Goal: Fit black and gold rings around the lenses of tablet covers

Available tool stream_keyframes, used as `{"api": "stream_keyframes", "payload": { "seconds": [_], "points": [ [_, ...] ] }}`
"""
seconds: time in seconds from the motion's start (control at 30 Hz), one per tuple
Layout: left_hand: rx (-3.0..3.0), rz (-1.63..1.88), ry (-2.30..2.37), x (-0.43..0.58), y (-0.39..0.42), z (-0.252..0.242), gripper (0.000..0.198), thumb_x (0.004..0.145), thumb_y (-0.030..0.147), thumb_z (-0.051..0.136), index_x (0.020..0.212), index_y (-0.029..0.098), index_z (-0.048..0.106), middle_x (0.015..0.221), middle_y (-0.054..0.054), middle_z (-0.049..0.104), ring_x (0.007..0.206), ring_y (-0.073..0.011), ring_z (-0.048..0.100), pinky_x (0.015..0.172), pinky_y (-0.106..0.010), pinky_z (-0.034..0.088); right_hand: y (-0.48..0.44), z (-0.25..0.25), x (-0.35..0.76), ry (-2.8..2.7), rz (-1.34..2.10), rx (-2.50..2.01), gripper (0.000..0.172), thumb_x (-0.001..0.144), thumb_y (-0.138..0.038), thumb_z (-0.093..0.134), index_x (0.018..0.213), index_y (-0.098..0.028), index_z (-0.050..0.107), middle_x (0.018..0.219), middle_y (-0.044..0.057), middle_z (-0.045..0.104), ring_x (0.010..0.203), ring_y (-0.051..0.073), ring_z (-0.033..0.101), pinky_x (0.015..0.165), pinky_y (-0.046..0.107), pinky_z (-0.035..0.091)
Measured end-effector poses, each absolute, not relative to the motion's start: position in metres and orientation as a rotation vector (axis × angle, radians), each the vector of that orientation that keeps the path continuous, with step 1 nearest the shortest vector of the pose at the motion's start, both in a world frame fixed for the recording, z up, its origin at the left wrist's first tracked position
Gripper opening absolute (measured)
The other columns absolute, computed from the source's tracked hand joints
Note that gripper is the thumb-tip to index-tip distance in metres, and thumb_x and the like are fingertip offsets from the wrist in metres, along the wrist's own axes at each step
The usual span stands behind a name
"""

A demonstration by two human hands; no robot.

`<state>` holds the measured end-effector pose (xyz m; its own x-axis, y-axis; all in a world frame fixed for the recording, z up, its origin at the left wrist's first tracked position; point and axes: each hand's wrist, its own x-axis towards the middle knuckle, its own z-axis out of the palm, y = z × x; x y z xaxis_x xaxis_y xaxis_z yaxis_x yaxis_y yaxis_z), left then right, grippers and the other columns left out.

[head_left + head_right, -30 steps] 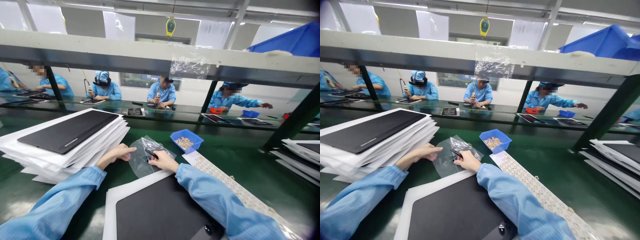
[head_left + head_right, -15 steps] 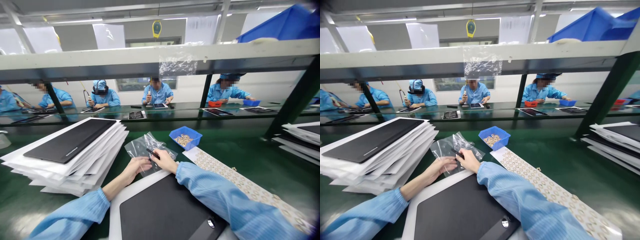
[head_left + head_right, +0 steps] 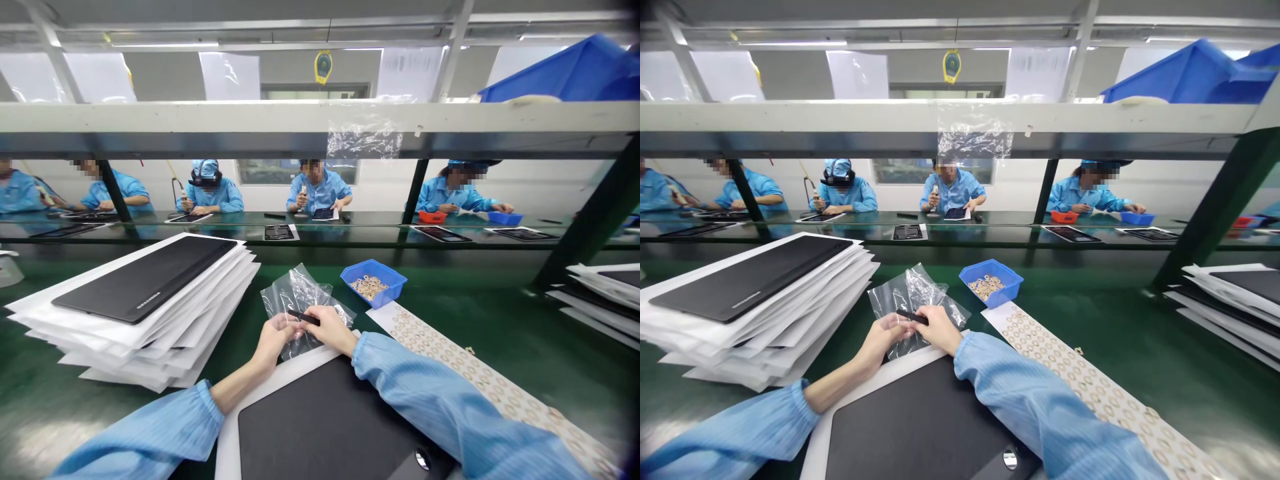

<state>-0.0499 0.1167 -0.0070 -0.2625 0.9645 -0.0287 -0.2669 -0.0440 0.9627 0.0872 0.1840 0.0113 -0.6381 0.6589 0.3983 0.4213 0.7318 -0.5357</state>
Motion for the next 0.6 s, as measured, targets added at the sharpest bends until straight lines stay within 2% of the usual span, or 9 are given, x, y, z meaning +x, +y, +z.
{"api": "stream_keyframes", "payload": {
  "seconds": [0.23, 0.6],
  "points": [
    [0.91, 1.552, 1.167, -0.0473, 0.1123, -0.0029, 0.022, 0.053, 0.016, 0.072, 0.07, 0.012, 0.058, 0.064, -0.002, 0.065, 0.061, -0.0117, 0.061, 0.068, -0.022, 0.049, 0.1827, 0.011, 0.0876, -2.365, 0.534, -0.858, 0.018, 0.077, -0.013, 0.057, 0.059, -0.016, 0.054, 0.055, -0.003, 0.052, 0.054, 0.01, 0.045, 0.055, 0.021, 0.032],
    [0.981, 1.55, 1.158, -0.0473, 0.1117, -0.0029, 0.02, 0.055, 0.013, 0.067, 0.072, 0.013, 0.057, 0.064, -0.002, 0.066, 0.062, -0.0127, 0.061, 0.067, -0.023, 0.047, 0.1833, 0.0073, 0.0862, -2.407, 0.54, -0.893, 0.014, 0.077, -0.011, 0.054, 0.064, -0.015, 0.055, 0.057, -0.001, 0.052, 0.056, 0.011, 0.045, 0.057, 0.022, 0.033]
  ]
}}
